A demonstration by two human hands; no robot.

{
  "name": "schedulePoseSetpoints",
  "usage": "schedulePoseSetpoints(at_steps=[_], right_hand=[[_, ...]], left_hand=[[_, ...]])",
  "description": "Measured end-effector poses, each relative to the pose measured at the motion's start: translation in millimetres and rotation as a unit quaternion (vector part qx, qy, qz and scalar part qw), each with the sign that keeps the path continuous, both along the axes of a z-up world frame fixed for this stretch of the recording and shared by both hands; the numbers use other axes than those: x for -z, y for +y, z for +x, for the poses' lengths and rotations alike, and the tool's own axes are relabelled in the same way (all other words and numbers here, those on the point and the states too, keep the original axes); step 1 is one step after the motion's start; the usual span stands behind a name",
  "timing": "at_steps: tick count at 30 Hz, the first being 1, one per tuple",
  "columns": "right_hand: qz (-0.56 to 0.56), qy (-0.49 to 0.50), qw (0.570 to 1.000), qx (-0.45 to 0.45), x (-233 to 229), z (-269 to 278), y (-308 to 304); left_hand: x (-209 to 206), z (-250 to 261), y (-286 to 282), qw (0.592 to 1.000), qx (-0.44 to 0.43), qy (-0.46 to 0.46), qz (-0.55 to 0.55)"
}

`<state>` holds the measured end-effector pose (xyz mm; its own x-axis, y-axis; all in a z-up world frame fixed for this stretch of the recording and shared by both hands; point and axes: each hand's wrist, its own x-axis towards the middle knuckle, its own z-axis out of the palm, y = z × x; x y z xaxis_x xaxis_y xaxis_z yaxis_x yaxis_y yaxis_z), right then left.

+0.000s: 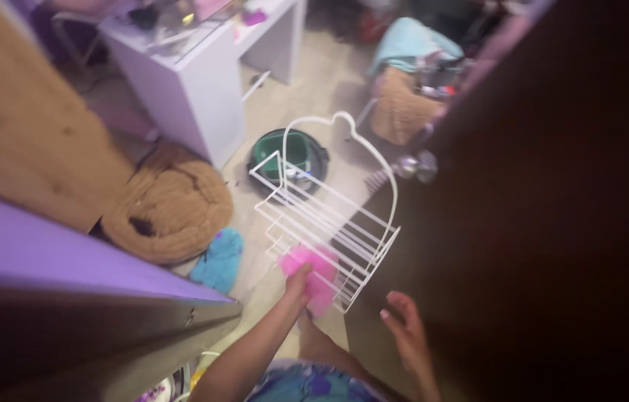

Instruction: The person is mopping the floor in a hallway and bathroom.

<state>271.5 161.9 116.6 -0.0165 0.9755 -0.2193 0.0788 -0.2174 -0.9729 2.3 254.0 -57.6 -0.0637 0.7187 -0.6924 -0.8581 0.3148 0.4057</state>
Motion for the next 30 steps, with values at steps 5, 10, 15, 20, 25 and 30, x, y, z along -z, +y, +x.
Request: schedulePoseSetpoints(at_steps=[5,10,15,20,25,30], right_hand=[[0.052,0.044,0.997,-0.038,-24.7,-18.1,135.2],[0.096,0.087,0.984,-0.122,-66.7,-79.0,263.9],[0.139,0.104,0.963,-0.205,-78.8,-154.8,334.7],[0.146,0.018,0.961,-0.235,-89.8,-219.9,366.5],[0.142,-0.02,0.966,-0.214,-89.6,-256.8,425.0],[0.131,-0.083,0.976,-0.15,-116.9,-286.0,495.5]], left_hand=[[-21.4,-13.3,77.7,0.997,-0.05,-0.021,-0.046],[-6.5,-42.9,140.1,0.985,-0.161,0.016,-0.052],[-25.8,-84.5,145.3,0.97,-0.241,0.033,-0.028],[-32.7,-138.3,169.0,0.96,-0.268,0.047,0.061],[-4.2,-192.2,230.2,0.973,-0.212,0.065,0.065],[-45.7,-238.7,332.8,0.992,-0.116,0.024,0.049]])
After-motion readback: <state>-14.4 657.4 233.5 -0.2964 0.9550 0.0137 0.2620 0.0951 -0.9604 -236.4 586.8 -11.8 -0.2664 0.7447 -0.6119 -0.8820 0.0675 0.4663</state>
